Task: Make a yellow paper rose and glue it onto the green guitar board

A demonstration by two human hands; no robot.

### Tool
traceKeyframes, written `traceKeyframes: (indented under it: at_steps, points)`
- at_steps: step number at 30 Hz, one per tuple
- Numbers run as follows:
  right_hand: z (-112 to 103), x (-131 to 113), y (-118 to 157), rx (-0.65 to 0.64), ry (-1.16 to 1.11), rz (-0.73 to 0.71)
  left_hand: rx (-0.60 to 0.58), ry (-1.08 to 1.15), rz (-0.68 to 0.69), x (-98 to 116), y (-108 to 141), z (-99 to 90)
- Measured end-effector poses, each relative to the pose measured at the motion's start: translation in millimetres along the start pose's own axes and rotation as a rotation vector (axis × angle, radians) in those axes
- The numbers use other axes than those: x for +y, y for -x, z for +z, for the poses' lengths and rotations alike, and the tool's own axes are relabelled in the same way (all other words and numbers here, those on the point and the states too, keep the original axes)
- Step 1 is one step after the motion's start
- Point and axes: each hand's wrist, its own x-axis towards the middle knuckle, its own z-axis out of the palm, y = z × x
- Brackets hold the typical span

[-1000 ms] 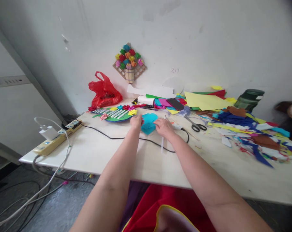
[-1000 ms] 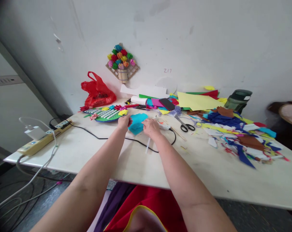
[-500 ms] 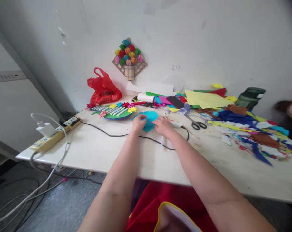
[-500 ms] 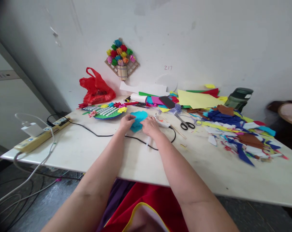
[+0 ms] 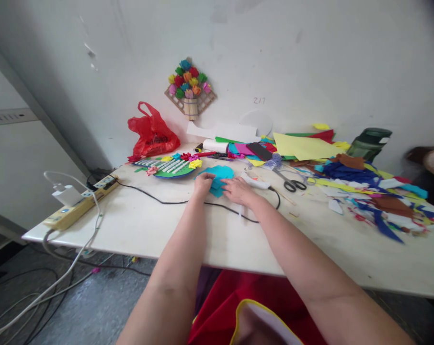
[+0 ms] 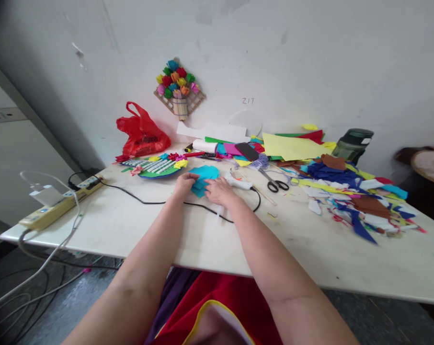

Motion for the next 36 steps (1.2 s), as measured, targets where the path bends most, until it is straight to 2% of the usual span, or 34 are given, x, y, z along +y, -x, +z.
traceKeyframes:
  at_steps: [6,10,15,19,24,29,36]
  points:
    - [5.5,-4.3,-2.4,-0.053,0.021,0.002,-0.005,0.047,-0.013,-3.4,-2.9,1.0]
    - [1.9,-6.2,-2.0,-0.083,-0.008,0.017,0.003,0.26,-0.025,-5.3,-4.1,-0.1]
    - [-4.9,-8.0,0.7,-0.102,-0.033,0.024,0.076,0.473,-0.081,-3.8,-2.4,-2.2]
    - [-0.9,-5.8,0.9,-0.037,-0.054,-0.017,0.118,0.472,-0.1,-3.9,-2.9,-2.6]
    - [4.3,-4.8,-1.0,-0.023,-0.027,-0.064,0.116,0.426,-0.096,-6.0,-5.1,-1.2]
    - [3.1,-8.2,-1.0,-0.053,0.017,-0.071,0.12,0.418,-0.089,-5.2,-5.0,-0.4]
    - [8.5,-6.5,-3.5,-0.014,-0.01,-0.033,0.097,0.459,-0.069,-0.2,-0.5,-0.4]
